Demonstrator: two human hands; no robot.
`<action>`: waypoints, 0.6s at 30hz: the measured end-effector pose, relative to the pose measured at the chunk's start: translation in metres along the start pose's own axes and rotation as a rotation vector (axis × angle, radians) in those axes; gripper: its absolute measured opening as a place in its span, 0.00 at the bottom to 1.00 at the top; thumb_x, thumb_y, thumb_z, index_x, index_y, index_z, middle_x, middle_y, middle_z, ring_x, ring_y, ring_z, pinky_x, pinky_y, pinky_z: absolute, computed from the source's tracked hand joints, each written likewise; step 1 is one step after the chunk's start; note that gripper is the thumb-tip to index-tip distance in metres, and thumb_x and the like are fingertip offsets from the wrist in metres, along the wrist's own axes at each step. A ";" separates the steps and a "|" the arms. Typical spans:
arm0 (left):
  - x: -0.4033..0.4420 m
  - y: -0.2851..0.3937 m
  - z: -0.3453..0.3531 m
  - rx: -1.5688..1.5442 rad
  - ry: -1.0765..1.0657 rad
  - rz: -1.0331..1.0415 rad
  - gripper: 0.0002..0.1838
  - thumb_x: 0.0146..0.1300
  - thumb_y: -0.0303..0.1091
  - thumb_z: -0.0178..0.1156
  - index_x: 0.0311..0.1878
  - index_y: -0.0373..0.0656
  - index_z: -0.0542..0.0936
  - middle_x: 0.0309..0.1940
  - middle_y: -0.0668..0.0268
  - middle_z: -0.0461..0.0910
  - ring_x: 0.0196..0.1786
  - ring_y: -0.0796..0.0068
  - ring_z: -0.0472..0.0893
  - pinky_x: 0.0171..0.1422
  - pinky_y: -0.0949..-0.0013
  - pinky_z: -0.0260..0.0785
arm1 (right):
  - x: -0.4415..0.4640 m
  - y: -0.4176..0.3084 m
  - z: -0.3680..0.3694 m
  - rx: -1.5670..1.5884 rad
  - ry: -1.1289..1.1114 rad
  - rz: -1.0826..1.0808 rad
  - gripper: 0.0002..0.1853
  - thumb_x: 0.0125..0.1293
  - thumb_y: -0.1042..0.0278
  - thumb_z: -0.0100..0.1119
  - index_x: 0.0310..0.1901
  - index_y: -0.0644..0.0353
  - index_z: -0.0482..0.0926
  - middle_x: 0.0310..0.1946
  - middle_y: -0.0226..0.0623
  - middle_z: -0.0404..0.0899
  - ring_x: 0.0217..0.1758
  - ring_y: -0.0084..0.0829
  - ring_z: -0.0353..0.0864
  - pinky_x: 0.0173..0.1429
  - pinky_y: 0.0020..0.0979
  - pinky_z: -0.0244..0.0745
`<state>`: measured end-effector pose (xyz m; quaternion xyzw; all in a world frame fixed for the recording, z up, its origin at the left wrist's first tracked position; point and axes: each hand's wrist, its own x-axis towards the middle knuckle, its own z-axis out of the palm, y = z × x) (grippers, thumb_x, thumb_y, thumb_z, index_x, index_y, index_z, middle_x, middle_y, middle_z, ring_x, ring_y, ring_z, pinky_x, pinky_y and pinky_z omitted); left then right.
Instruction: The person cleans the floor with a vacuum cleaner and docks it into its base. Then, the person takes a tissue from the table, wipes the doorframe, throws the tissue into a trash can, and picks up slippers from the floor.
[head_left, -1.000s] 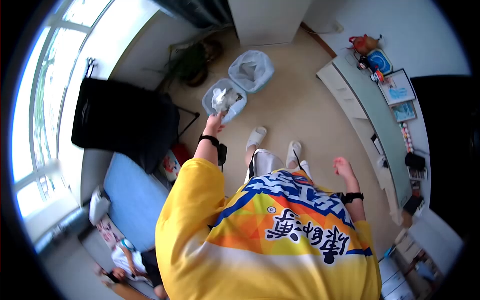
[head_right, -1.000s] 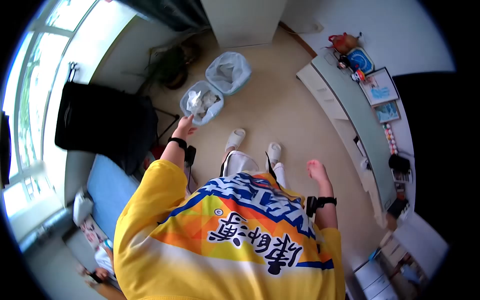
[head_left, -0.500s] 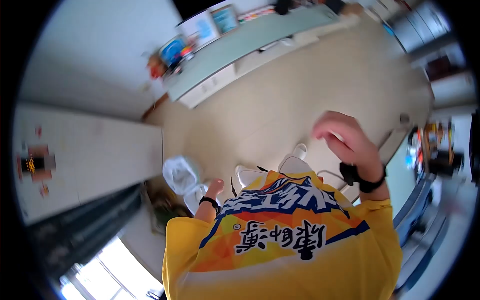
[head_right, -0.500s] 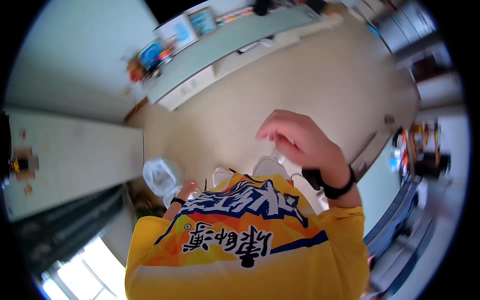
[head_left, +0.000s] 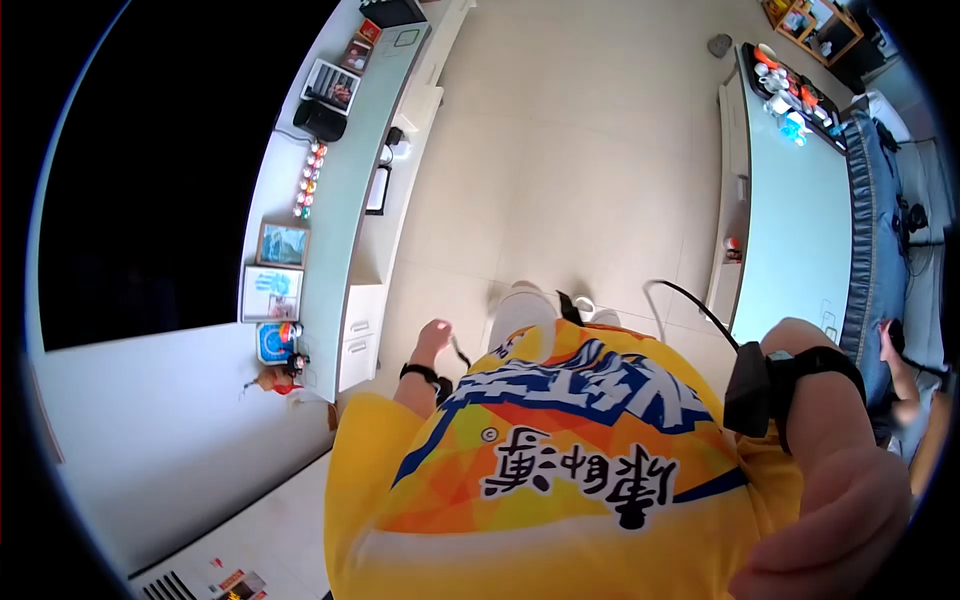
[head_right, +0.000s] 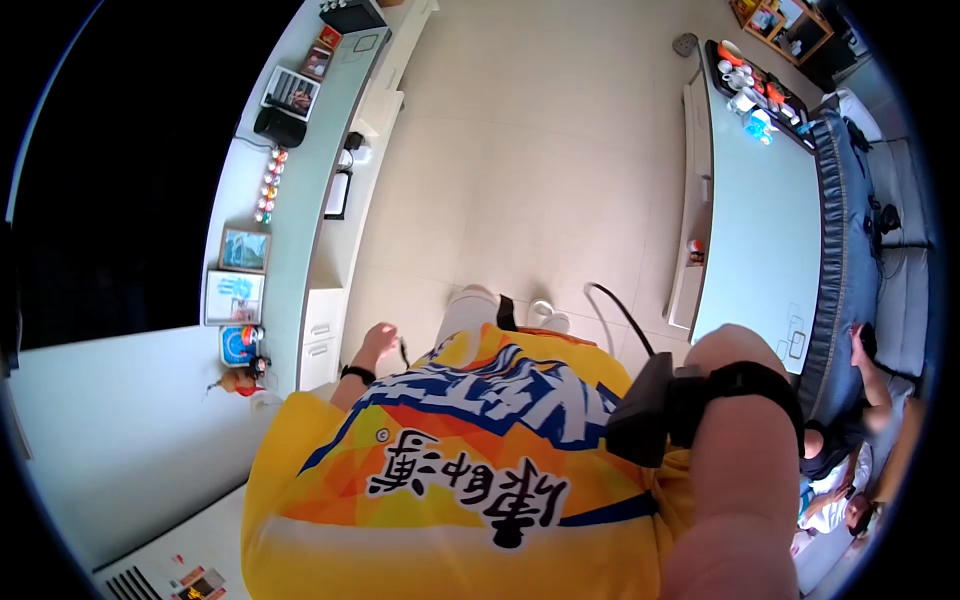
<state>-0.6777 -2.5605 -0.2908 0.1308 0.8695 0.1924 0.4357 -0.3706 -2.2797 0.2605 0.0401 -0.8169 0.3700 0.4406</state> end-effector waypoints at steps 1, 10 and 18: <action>0.029 0.013 0.001 0.068 0.011 0.114 0.12 0.52 0.38 0.49 0.31 0.40 0.76 0.23 0.59 0.78 0.27 0.67 0.78 0.33 0.66 0.70 | 0.009 0.021 -0.005 0.020 0.017 -0.028 0.10 0.34 0.58 0.61 0.17 0.51 0.73 0.13 0.20 0.67 0.18 0.17 0.66 0.19 0.17 0.58; 0.233 0.160 -0.048 0.221 -0.083 0.248 0.12 0.51 0.37 0.48 0.25 0.40 0.77 0.26 0.52 0.77 0.35 0.55 0.77 0.38 0.59 0.68 | 0.128 0.222 -0.019 -0.129 -0.003 -0.081 0.08 0.42 0.59 0.58 0.20 0.51 0.74 0.15 0.20 0.68 0.19 0.16 0.65 0.20 0.17 0.58; 0.362 0.420 -0.114 0.680 -0.216 0.425 0.13 0.52 0.35 0.45 0.28 0.39 0.77 0.31 0.49 0.76 0.37 0.50 0.75 0.42 0.57 0.68 | 0.246 0.370 -0.070 -0.342 0.014 -0.051 0.08 0.50 0.59 0.56 0.21 0.51 0.74 0.17 0.20 0.69 0.20 0.16 0.65 0.20 0.17 0.58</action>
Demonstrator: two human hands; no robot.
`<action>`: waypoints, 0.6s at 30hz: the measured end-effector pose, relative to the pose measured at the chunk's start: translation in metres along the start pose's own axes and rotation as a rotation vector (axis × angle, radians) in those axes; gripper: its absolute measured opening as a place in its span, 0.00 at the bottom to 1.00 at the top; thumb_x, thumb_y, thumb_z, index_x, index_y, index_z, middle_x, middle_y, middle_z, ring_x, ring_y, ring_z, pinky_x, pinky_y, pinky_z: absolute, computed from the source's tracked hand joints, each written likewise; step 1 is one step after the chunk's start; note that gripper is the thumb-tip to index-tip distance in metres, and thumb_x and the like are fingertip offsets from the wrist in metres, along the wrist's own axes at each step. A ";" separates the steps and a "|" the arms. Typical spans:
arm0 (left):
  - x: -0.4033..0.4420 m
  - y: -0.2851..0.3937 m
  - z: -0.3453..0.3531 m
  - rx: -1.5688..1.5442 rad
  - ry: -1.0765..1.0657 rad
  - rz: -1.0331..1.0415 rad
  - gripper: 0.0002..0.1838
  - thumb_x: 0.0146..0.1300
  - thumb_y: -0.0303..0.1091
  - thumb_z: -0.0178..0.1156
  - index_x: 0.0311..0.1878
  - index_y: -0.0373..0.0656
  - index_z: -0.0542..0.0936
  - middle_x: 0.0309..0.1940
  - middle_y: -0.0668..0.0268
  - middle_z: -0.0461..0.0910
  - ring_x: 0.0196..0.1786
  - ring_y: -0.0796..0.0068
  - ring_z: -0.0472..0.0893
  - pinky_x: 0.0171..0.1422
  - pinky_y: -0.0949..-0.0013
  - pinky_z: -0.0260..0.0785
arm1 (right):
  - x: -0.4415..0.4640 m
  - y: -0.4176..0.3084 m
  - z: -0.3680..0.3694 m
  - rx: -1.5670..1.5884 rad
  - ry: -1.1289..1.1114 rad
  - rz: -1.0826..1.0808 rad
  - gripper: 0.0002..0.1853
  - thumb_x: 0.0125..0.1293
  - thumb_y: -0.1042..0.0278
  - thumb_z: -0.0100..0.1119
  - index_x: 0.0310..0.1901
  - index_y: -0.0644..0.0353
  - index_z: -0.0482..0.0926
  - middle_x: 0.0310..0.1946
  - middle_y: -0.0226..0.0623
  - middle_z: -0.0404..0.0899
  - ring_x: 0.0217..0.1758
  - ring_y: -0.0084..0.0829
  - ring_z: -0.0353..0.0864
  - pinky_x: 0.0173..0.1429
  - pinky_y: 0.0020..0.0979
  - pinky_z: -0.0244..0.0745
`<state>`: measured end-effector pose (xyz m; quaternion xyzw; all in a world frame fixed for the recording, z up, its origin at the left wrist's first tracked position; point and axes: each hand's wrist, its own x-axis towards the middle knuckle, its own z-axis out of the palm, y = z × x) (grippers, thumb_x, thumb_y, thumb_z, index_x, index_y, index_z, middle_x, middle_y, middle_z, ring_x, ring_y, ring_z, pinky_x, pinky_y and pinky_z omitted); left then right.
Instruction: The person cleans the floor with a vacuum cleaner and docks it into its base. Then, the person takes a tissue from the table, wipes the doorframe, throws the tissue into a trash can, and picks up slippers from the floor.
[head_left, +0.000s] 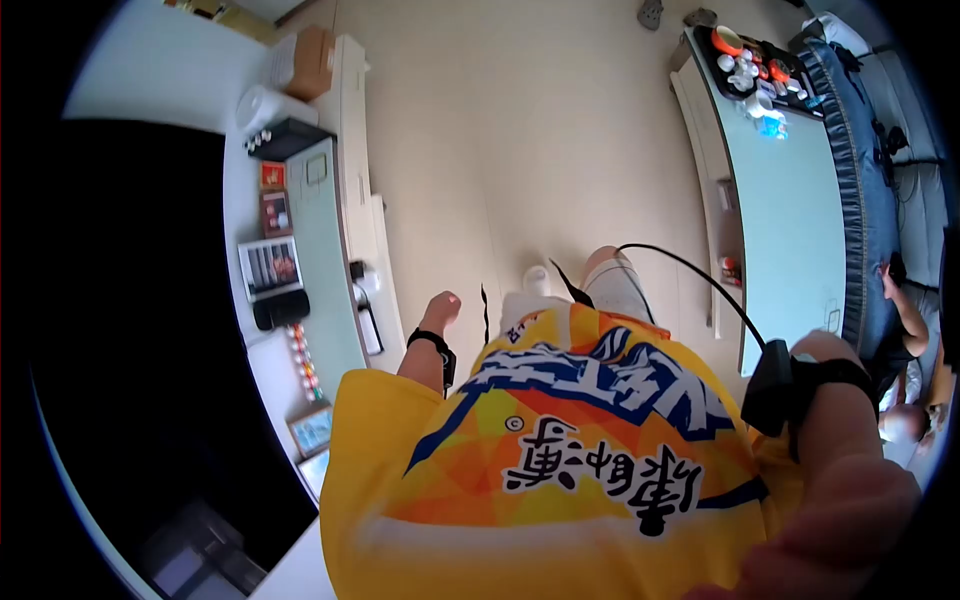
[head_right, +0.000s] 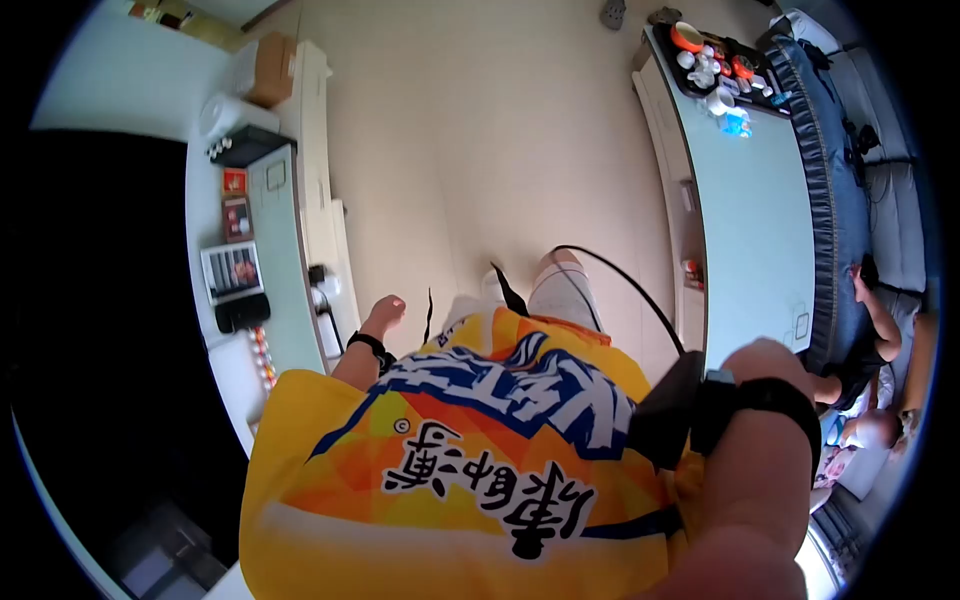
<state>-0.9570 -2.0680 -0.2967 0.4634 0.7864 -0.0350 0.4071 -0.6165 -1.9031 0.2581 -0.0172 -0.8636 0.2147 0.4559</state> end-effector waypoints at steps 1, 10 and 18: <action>0.030 0.007 -0.020 -0.022 -0.001 -0.006 0.13 0.52 0.36 0.45 0.29 0.38 0.77 0.32 0.49 0.76 0.38 0.51 0.75 0.42 0.58 0.68 | 0.008 0.021 -0.002 -0.053 0.002 0.023 0.08 0.51 0.59 0.55 0.22 0.51 0.74 0.17 0.20 0.69 0.20 0.16 0.65 0.20 0.17 0.58; 0.243 0.152 -0.161 -0.175 0.064 0.073 0.14 0.56 0.40 0.47 0.35 0.40 0.75 0.32 0.53 0.77 0.38 0.55 0.76 0.42 0.61 0.69 | 0.033 0.297 -0.075 0.342 0.084 -0.085 0.07 0.46 0.65 0.61 0.29 0.49 0.76 0.27 0.24 0.74 0.29 0.20 0.70 0.28 0.19 0.66; 0.347 0.232 -0.272 -0.389 0.002 -0.192 0.11 0.56 0.36 0.48 0.36 0.41 0.75 0.26 0.62 0.78 0.26 0.72 0.77 0.30 0.70 0.70 | 0.103 0.477 -0.141 0.169 0.067 0.006 0.05 0.48 0.72 0.60 0.28 0.56 0.75 0.29 0.27 0.78 0.28 0.19 0.75 0.29 0.19 0.70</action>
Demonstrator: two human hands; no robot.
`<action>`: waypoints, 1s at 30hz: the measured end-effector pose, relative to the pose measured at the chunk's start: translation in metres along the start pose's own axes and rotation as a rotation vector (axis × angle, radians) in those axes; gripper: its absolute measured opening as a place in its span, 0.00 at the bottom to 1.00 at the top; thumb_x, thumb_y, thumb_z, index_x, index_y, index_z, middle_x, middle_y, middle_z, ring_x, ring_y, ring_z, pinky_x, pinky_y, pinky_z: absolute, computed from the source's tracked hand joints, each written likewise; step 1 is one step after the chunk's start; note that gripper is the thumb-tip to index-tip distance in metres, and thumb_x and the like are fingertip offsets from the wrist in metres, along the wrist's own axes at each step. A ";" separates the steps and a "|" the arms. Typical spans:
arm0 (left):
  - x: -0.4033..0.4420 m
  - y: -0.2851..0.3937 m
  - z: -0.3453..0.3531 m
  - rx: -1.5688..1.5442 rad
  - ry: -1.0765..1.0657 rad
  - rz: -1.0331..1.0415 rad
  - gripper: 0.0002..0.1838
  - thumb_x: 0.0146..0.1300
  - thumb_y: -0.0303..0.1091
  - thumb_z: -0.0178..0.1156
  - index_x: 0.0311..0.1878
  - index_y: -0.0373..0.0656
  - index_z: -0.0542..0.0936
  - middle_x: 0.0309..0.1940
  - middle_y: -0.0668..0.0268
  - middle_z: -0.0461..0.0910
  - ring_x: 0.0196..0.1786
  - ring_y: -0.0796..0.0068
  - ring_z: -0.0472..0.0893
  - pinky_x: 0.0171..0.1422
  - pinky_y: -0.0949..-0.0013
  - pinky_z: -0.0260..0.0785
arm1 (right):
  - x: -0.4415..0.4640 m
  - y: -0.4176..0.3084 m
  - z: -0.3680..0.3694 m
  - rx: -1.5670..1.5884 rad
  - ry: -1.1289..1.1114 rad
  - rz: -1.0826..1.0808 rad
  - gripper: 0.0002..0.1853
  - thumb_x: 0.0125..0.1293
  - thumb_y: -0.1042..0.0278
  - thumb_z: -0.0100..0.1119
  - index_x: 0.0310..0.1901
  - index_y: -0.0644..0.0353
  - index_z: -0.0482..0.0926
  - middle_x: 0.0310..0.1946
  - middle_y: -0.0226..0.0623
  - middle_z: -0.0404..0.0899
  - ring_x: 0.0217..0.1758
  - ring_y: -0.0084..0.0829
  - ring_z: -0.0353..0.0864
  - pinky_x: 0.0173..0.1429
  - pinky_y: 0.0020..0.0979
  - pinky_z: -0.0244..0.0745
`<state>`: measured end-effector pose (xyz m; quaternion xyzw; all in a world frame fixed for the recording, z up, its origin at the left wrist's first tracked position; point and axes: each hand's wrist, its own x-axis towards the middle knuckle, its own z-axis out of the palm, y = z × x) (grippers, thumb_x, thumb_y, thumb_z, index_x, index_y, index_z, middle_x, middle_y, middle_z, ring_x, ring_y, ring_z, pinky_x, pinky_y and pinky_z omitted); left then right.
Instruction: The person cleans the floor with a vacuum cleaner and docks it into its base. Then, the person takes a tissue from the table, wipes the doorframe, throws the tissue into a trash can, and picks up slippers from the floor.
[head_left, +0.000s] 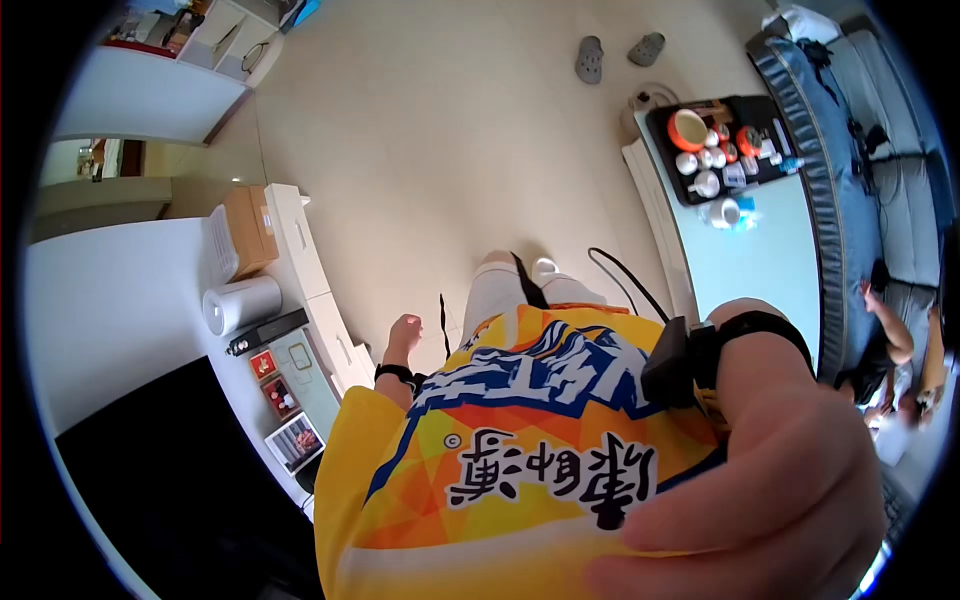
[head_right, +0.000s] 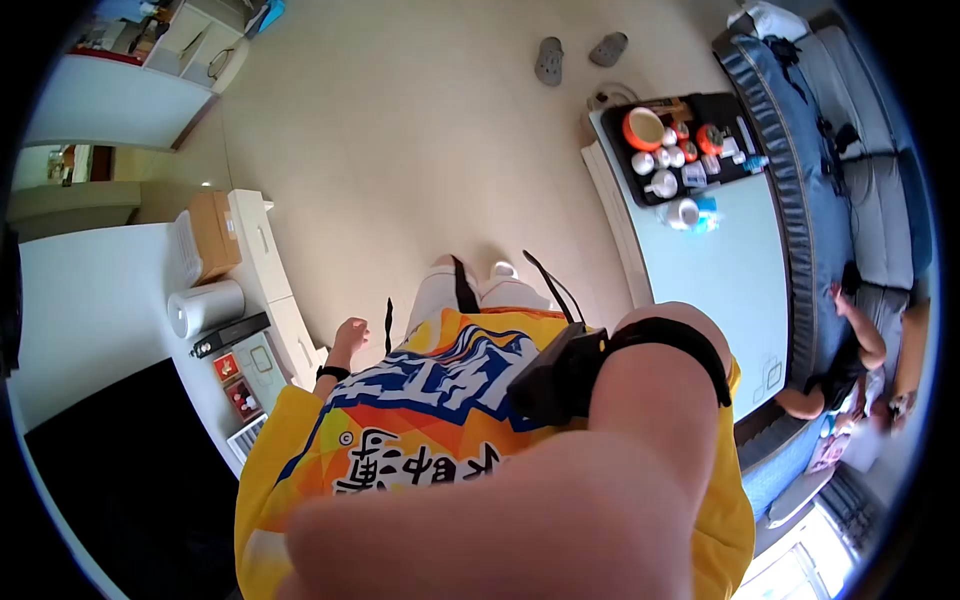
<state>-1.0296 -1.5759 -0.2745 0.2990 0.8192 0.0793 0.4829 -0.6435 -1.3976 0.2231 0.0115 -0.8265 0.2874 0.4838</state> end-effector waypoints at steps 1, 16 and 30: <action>0.009 0.018 -0.006 0.012 -0.030 -0.028 0.11 0.56 0.36 0.48 0.36 0.40 0.75 0.26 0.62 0.78 0.27 0.72 0.77 0.30 0.70 0.70 | 0.009 0.021 -0.012 0.012 0.005 -0.036 0.03 0.50 0.71 0.59 0.28 0.56 0.75 0.27 0.27 0.77 0.27 0.19 0.74 0.29 0.19 0.69; 0.380 0.407 -0.093 0.816 -0.091 0.579 0.14 0.55 0.38 0.46 0.25 0.40 0.76 0.30 0.54 0.76 0.37 0.50 0.74 0.41 0.57 0.67 | -0.095 0.448 -0.159 -0.330 -0.063 1.482 0.11 0.53 0.75 0.45 0.38 0.62 0.73 0.29 0.40 0.76 0.34 0.35 0.75 0.39 0.31 0.69; 0.425 0.809 0.030 0.768 -0.785 0.202 0.39 0.48 0.52 0.59 0.58 0.37 0.60 0.46 0.45 0.71 0.51 0.52 0.71 0.55 0.62 0.63 | -0.406 0.768 -0.303 -0.047 -0.384 2.058 0.12 0.55 0.67 0.44 0.37 0.55 0.78 0.39 0.42 0.77 0.46 0.41 0.74 0.49 0.35 0.68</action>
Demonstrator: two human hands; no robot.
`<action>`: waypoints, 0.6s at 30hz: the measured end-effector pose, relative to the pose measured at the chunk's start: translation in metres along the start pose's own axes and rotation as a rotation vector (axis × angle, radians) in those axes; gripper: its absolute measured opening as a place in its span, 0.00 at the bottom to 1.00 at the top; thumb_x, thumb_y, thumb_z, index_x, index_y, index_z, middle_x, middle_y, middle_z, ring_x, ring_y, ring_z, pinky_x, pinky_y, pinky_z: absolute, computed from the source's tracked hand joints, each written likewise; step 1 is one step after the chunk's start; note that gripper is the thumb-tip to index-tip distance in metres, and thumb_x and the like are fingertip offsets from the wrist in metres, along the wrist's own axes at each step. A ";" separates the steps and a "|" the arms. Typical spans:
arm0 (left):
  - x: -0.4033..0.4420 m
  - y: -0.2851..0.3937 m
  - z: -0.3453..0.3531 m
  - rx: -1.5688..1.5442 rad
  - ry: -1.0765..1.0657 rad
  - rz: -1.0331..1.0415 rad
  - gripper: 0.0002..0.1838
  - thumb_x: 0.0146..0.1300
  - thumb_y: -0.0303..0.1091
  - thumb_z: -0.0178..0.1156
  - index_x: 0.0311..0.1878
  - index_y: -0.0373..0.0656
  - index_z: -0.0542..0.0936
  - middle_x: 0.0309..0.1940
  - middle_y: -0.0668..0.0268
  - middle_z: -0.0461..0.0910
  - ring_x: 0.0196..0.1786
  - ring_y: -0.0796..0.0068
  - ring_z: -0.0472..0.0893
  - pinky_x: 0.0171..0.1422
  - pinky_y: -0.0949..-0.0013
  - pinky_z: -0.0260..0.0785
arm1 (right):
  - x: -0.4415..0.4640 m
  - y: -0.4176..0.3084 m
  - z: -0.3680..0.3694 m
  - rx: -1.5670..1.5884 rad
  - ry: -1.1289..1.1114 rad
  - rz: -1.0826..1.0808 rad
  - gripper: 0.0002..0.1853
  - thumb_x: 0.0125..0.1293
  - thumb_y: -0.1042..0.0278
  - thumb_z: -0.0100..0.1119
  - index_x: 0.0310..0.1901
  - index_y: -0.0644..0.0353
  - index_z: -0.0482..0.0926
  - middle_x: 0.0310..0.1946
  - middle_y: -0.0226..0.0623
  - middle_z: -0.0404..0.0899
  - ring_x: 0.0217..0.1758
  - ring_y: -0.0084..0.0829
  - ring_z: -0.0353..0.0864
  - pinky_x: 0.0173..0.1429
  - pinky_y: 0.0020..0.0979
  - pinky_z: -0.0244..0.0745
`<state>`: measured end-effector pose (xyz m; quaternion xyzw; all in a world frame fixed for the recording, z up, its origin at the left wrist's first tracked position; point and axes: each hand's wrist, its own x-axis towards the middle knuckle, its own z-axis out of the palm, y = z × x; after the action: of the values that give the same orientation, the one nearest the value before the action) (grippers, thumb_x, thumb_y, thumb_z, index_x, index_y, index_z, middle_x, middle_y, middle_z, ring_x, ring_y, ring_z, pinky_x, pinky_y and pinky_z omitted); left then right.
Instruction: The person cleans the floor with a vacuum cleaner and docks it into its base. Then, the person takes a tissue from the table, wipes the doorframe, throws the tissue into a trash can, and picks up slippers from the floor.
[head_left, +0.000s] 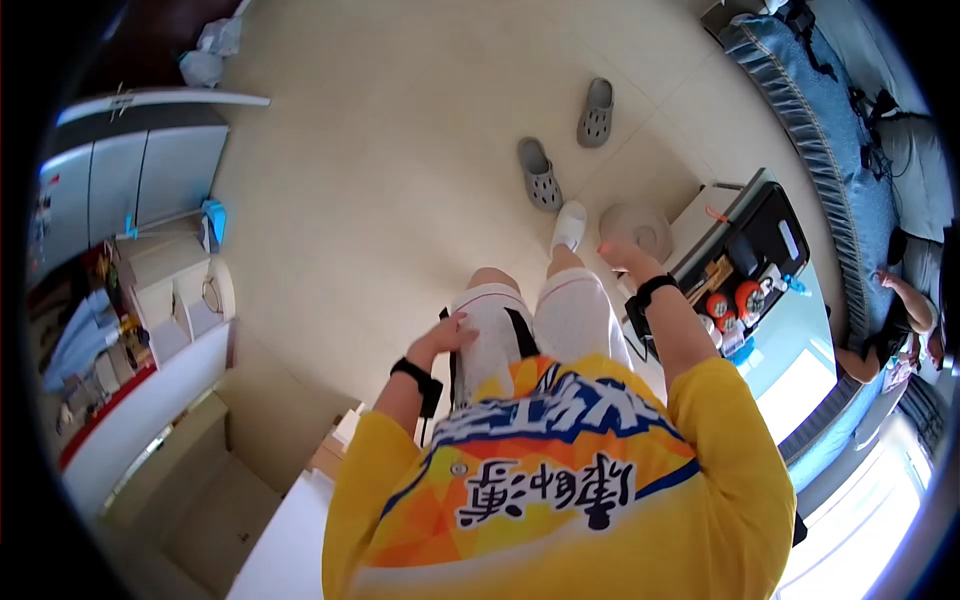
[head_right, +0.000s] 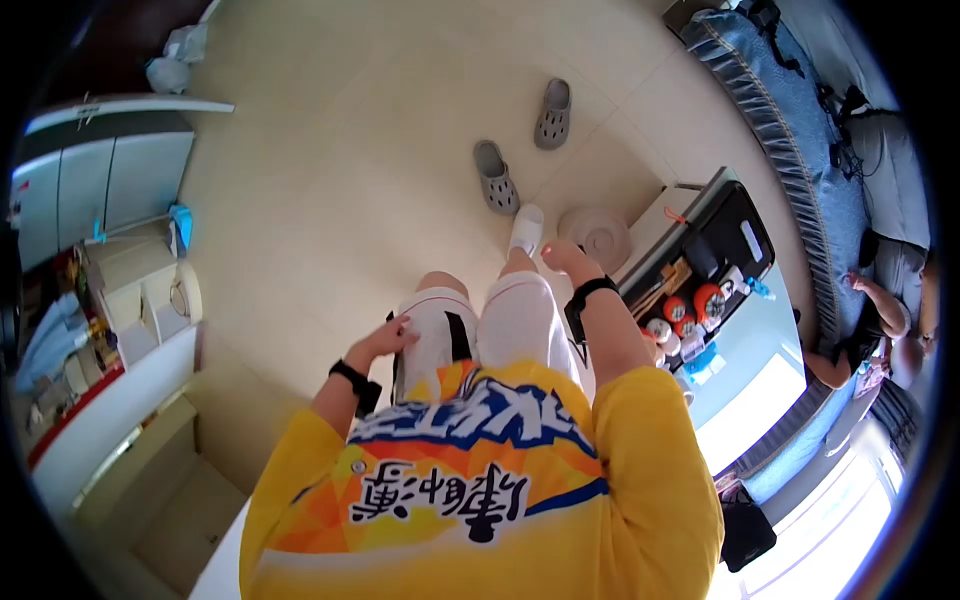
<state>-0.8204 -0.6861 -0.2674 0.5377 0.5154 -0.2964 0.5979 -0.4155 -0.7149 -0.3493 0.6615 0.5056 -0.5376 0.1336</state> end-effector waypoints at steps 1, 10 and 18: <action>0.015 0.005 -0.004 0.064 0.085 0.136 0.42 0.47 0.52 0.60 0.60 0.36 0.57 0.50 0.43 0.67 0.55 0.50 0.67 0.58 0.63 0.60 | 0.018 -0.004 -0.020 0.003 0.018 0.032 0.12 0.55 0.67 0.44 0.37 0.55 0.78 0.39 0.42 0.77 0.46 0.41 0.74 0.50 0.35 0.68; 0.082 0.070 -0.093 0.430 -0.092 0.197 0.54 0.40 0.60 0.62 0.64 0.40 0.47 0.59 0.31 0.39 0.63 0.34 0.44 0.64 0.48 0.41 | 0.278 -0.012 -0.085 0.079 0.079 0.104 0.16 0.52 0.69 0.47 0.45 0.50 0.73 0.45 0.41 0.71 0.48 0.41 0.71 0.52 0.36 0.66; 0.088 -0.023 -0.129 -0.074 0.077 -0.021 0.40 0.50 0.48 0.59 0.62 0.45 0.54 0.57 0.33 0.47 0.61 0.36 0.51 0.62 0.48 0.49 | 0.532 0.120 -0.027 -0.171 0.772 0.209 0.30 0.50 0.71 0.51 0.58 0.57 0.59 0.63 0.44 0.47 0.56 0.46 0.64 0.57 0.39 0.63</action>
<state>-0.8535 -0.5522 -0.3431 0.5206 0.5542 -0.2626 0.5940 -0.3494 -0.4701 -0.8335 0.8489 0.4917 -0.1894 0.0426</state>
